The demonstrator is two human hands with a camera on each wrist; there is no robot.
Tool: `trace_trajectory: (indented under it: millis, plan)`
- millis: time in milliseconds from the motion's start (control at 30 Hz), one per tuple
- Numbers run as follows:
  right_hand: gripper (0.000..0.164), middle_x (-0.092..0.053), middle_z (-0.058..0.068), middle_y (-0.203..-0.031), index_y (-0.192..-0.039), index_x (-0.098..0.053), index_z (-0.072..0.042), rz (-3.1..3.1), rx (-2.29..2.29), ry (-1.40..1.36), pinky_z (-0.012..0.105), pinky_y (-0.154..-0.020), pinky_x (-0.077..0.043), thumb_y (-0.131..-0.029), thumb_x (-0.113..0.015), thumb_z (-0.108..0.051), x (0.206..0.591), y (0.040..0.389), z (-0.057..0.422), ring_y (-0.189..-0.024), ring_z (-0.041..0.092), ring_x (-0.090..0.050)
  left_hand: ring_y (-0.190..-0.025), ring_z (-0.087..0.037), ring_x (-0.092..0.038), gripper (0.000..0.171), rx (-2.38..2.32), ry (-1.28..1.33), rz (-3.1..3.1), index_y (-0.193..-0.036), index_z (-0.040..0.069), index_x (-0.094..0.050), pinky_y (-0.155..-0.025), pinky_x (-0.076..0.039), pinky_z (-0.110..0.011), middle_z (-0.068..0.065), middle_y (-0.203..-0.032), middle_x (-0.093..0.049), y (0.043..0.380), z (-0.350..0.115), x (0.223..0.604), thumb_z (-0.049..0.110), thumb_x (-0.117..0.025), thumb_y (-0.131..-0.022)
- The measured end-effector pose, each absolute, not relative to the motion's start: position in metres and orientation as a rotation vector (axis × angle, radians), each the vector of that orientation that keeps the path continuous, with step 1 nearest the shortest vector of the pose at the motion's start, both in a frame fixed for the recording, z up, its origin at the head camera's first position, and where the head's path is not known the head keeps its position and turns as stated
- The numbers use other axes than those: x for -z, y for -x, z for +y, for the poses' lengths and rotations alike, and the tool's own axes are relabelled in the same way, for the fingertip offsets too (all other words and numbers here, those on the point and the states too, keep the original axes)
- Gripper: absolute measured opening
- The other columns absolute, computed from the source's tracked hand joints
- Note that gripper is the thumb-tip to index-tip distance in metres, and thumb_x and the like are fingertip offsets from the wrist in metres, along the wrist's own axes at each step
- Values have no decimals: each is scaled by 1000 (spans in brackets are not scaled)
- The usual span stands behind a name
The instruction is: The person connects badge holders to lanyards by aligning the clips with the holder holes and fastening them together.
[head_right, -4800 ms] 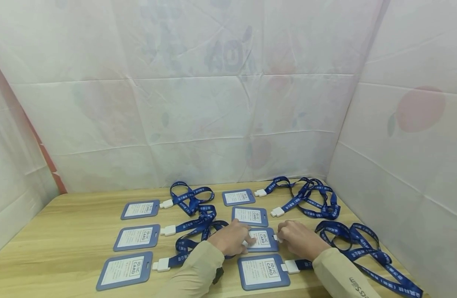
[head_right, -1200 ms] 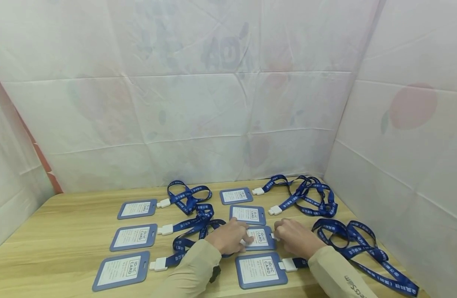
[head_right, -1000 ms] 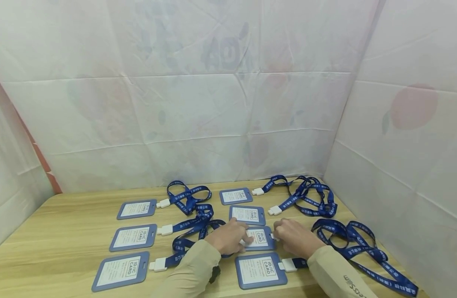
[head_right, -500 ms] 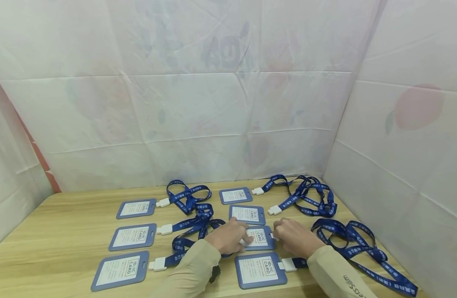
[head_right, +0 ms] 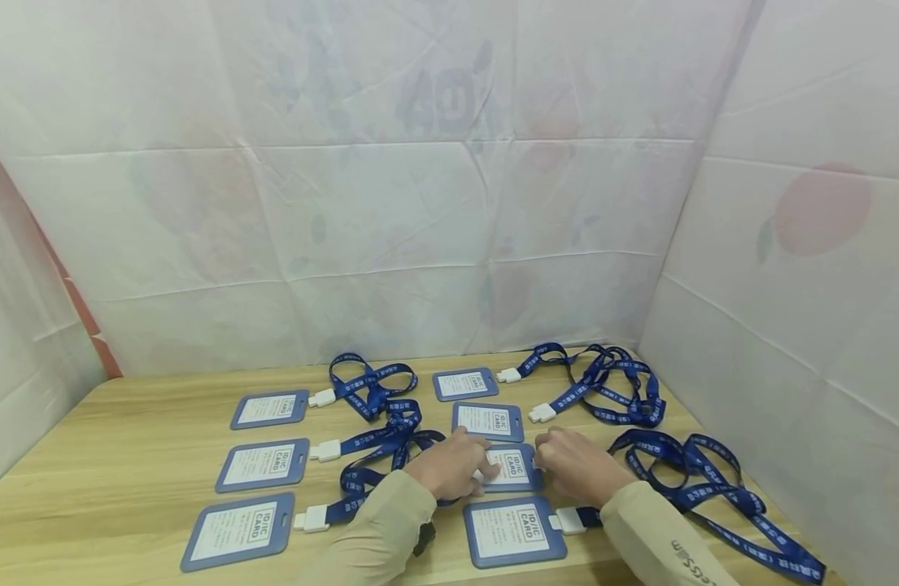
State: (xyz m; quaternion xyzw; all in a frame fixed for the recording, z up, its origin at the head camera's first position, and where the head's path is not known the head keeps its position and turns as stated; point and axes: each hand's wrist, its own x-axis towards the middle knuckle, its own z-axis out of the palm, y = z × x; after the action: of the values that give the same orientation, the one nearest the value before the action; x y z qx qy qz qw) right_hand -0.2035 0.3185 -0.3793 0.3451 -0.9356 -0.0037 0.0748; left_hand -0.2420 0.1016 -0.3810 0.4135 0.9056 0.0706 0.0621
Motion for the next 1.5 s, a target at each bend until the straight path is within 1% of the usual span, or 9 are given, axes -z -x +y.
trace_trajectory:
  millis: [300,433,667,867,967,1100,1233,1367,1500]
  plan:
    - [23,-68,0,-80,-85,-80,-5,-2798,-25,-1032,24,-64,-57,-75,-75,14,381,203,320,-72,13,-64,-97,-10,-50,34,-209,-1206,2733,-119,29,-77,-82,-47,-21,13,-118,-67,242,103,381,24,-82,-86]
    - [24,-69,1,-82,-85,-80,-6,-2790,-73,-1027,26,-65,-58,-75,-75,14,385,203,324,-74,14,-66,-100,-10,-52,35,-233,-1206,2732,-119,28,-77,-83,-48,-21,13,-118,-67,242,103,384,24,-83,-85]
    - [22,-74,4,-92,-93,-80,-6,-2797,-211,-957,34,-73,-60,-77,-79,9,391,199,330,-85,21,-72,-107,-14,-55,37,-246,-1229,2712,-123,30,-75,-87,-49,-23,10,-124,-67,243,98,386,24,-81,-87]
    - [23,-74,1,-96,-94,-81,-8,-2865,-244,-836,38,-74,-60,-77,-81,6,389,196,336,-89,22,-69,-111,-7,-58,37,-239,-1288,2709,-123,28,-75,-93,-44,-22,11,-121,-69,243,98,385,23,-81,-87]
    - [24,-73,1,-97,-94,-81,-9,-2864,-212,-786,39,-75,-59,-77,-82,7,388,194,337,-90,23,-68,-109,-3,-58,36,-238,-1301,2714,-123,27,-75,-93,-42,-22,12,-119,-69,243,99,384,23,-81,-87]
    - [24,-71,1,-97,-95,-81,-7,-2867,-209,-777,37,-74,-60,-76,-82,8,389,195,335,-89,23,-68,-110,-5,-58,36,-230,-1296,2730,-123,28,-75,-93,-43,-22,11,-122,-69,243,98,385,23,-81,-87]
    - [24,-71,2,-93,-94,-81,-4,-2892,-262,-800,33,-71,-60,-75,-81,10,388,198,336,-84,21,-69,-118,-10,-56,37,-236,-1277,2725,-124,29,-75,-95,-45,-25,9,-129,-66,244,97,386,23,-80,-88]
    - [24,-71,0,-91,-93,-80,-5,-2917,-298,-794,34,-70,-60,-75,-81,11,386,200,336,-83,19,-69,-120,-12,-55,37,-235,-1268,2722,-124,30,-74,-96,-46,-26,8,-131,-65,243,97,385,23,-80,-88]
    - [26,-71,-1,-90,-93,-79,-8,-2955,-324,-754,37,-72,-60,-76,-80,11,384,201,335,-84,20,-69,-118,-12,-55,37,-225,-1275,2720,-124,30,-74,-95,-46,-26,7,-132,-65,243,97,385,22,-80,-88]
